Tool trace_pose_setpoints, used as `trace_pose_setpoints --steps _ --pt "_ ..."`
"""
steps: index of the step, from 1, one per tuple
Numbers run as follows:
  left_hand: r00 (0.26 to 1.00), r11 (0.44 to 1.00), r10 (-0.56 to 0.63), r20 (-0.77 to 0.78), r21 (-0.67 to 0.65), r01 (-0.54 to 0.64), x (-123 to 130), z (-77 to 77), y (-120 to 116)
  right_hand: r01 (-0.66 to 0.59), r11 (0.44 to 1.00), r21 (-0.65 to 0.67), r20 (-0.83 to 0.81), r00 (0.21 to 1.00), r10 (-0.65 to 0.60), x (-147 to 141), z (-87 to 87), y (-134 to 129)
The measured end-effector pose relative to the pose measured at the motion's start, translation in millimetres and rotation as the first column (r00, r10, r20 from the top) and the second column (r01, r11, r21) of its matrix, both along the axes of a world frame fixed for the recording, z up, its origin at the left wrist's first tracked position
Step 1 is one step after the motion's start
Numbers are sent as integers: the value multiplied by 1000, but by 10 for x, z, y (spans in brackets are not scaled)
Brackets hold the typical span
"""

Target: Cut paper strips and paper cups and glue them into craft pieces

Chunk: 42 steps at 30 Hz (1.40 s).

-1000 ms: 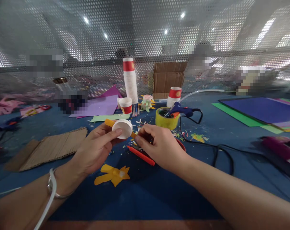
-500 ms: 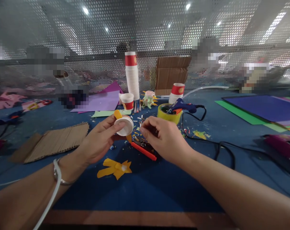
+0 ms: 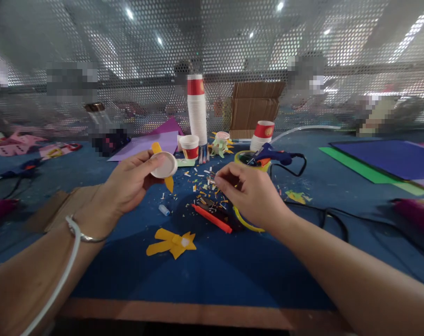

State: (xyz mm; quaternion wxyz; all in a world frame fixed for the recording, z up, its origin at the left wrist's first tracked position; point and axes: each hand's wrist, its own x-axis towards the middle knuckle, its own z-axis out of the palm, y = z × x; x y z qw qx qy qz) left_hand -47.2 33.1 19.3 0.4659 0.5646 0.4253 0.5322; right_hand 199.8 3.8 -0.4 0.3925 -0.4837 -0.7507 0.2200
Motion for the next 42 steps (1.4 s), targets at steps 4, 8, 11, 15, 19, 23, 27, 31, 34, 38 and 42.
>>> trace_pose_setpoints --steps 4,8,11,15,19,23,27,31,34,38,42 --pt "999 999 51 6 -5 -51 -66 24 67 52 998 43 -1 999 -52 73 -13 80" --pt "999 999 42 -32 -33 -43 -106 -28 108 53 998 37 26 998 -54 84 -48 106" --pt "995 997 -37 -88 -72 31 -104 -100 118 30 999 39 26 999 -31 69 -51 89" --pt "979 990 -97 -181 -117 76 -46 -159 86 19 998 68 96 995 -25 38 -28 46" --pt "937 965 -225 -266 -197 176 5 -175 35 -16 996 92 154 988 2 6 -19 8" --pt "901 948 -290 -323 -226 224 -2 -207 23 -48 995 90 169 985 32 -9 -32 -1" --pt "849 965 -258 -461 -169 202 -57 -278 72 -52 995 84 194 980 35 -16 -36 0" --pt "793 974 -221 -568 -95 203 -93 -342 124 -64 995 83 207 977 46 -22 -45 -3" --pt "770 977 -188 -609 -36 209 -85 -344 134 -68 994 85 209 977 49 -24 -57 0" --pt "744 982 -83 -663 73 174 -97 -320 175 -75 994 83 207 977 57 -25 -63 4" --pt "696 976 112 -710 211 58 -204 -335 314 -80 994 70 200 978 64 -27 -57 -1"
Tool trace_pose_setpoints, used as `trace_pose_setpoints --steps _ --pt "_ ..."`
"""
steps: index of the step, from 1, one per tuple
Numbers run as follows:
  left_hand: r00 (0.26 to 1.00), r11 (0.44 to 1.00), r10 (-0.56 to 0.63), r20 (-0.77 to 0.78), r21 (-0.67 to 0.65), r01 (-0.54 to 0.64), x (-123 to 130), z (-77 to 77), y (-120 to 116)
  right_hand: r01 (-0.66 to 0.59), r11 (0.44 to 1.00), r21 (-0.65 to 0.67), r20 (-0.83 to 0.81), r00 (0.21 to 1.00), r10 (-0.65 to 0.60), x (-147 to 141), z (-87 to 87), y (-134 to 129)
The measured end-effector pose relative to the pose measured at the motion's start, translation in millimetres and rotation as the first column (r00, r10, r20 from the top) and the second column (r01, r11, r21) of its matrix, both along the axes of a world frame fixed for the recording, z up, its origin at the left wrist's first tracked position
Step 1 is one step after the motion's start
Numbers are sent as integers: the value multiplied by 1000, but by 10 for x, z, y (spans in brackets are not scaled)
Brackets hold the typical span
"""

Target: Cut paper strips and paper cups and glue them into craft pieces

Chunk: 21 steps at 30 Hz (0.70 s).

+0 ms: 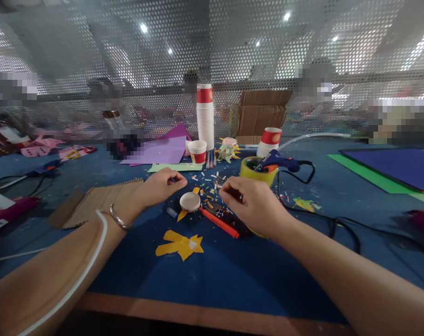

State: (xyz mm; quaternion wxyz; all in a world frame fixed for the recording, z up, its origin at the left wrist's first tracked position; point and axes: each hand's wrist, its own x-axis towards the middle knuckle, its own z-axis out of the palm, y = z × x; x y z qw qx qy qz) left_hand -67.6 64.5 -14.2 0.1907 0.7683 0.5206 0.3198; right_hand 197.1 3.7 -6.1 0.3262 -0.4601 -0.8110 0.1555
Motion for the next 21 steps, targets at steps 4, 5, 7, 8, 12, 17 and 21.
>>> trace_pose_setpoints --steps 4,5,7,8,12,17,21 --pt "983 990 119 -138 85 -108 -121 -86 161 -6 1000 7 -7 1000 6 -5 3 -2" --pt "974 988 143 -175 85 -130 -139 -116 189 -8 1000 9 -6 1000 8 -6 2 -2" --pt "951 981 190 -244 82 -175 -157 -170 223 -11 1000 10 -5 1000 11 -7 -1 -1" --pt "939 978 209 -275 82 -193 -159 -190 229 -13 1000 8 -4 1000 13 -8 -3 -1" --pt "897 971 241 -372 100 -219 -138 -191 196 -8 1000 6 -2 1000 8 -8 -12 -2" --pt "857 953 294 -424 202 -227 -97 -56 114 -12 1000 23 -4 1000 12 -7 -26 17" --pt "827 927 352 -439 287 -242 -80 55 60 -19 999 42 -2 1000 19 4 -38 36"
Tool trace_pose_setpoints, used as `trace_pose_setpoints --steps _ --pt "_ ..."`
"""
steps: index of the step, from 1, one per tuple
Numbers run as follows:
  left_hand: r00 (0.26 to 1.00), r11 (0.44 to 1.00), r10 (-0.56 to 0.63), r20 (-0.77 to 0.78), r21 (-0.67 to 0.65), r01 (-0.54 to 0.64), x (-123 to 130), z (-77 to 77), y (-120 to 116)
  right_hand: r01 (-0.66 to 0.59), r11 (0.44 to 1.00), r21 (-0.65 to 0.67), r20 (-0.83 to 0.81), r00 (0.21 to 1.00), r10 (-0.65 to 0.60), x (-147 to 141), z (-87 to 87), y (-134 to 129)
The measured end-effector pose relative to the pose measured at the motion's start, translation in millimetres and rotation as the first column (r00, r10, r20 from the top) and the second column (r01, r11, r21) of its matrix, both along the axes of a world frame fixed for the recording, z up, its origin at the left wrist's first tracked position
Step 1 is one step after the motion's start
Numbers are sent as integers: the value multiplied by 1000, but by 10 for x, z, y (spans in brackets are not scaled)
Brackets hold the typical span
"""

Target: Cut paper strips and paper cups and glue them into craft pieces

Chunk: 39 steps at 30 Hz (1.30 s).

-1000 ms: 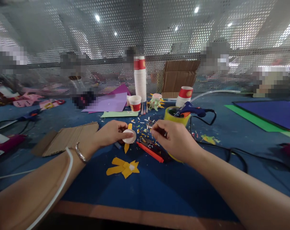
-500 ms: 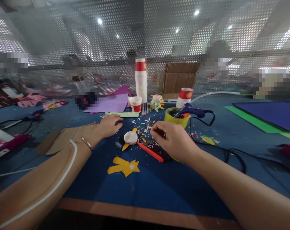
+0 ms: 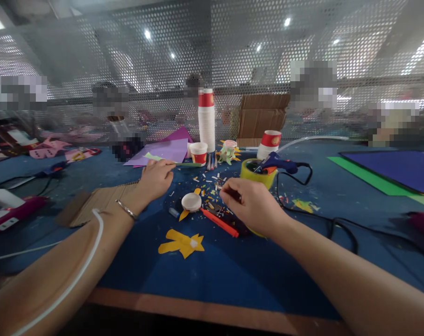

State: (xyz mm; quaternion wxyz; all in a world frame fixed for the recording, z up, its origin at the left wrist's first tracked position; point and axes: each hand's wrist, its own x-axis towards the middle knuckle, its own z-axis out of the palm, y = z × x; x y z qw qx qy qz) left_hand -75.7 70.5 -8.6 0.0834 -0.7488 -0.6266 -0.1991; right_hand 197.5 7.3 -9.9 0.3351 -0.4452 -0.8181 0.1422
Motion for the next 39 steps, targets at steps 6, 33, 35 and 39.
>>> trace_pose_setpoints --steps 6,33,35,39 --pt "994 980 103 22 171 -105 -27 167 -88 -9 1000 5 -1 1000 9 2 3 -8" --pt "861 853 -468 200 355 382 122 9 -173 25 996 81 -29 999 -23 -3 -6 -30" --pt "828 823 -551 106 234 518 268 -11 -309 55 983 177 -65 997 -44 -6 12 -49" --pt "803 803 -595 26 64 593 406 -25 -466 92 912 400 -104 993 -54 -10 46 -73"
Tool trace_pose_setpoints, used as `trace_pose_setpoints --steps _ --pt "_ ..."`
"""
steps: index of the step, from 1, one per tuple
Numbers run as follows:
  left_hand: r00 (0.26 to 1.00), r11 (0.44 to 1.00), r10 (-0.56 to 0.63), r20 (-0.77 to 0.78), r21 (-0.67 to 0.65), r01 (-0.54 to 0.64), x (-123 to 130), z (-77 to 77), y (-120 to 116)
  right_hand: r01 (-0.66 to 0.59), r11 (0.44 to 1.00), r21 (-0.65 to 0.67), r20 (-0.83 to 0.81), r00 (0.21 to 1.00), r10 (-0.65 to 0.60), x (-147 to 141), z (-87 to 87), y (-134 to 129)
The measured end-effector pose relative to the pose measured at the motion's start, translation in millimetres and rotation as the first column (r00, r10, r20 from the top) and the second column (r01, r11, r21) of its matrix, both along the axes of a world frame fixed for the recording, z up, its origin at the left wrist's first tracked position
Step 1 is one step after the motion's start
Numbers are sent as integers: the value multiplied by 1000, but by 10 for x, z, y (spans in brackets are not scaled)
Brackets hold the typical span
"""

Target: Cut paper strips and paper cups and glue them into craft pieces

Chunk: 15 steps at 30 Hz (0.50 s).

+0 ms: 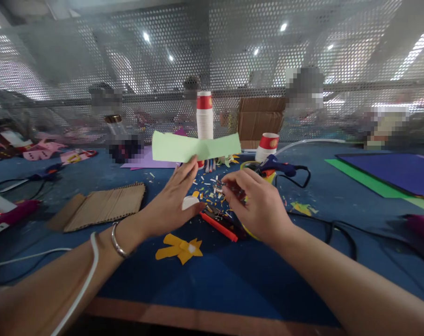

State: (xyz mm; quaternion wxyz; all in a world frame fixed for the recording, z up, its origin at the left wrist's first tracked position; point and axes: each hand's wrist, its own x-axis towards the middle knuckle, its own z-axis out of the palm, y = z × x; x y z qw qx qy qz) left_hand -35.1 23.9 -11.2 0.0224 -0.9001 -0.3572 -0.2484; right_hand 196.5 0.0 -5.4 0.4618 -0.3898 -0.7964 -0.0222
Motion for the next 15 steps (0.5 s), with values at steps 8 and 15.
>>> trace_pose_setpoints --steps 8,15 --pt "988 983 -150 -31 -107 146 84 120 -220 134 955 266 149 973 -178 13 51 7" --pt "979 961 -198 -41 -206 185 138 160 -341 212 912 351 167 944 -283 56 51 26"
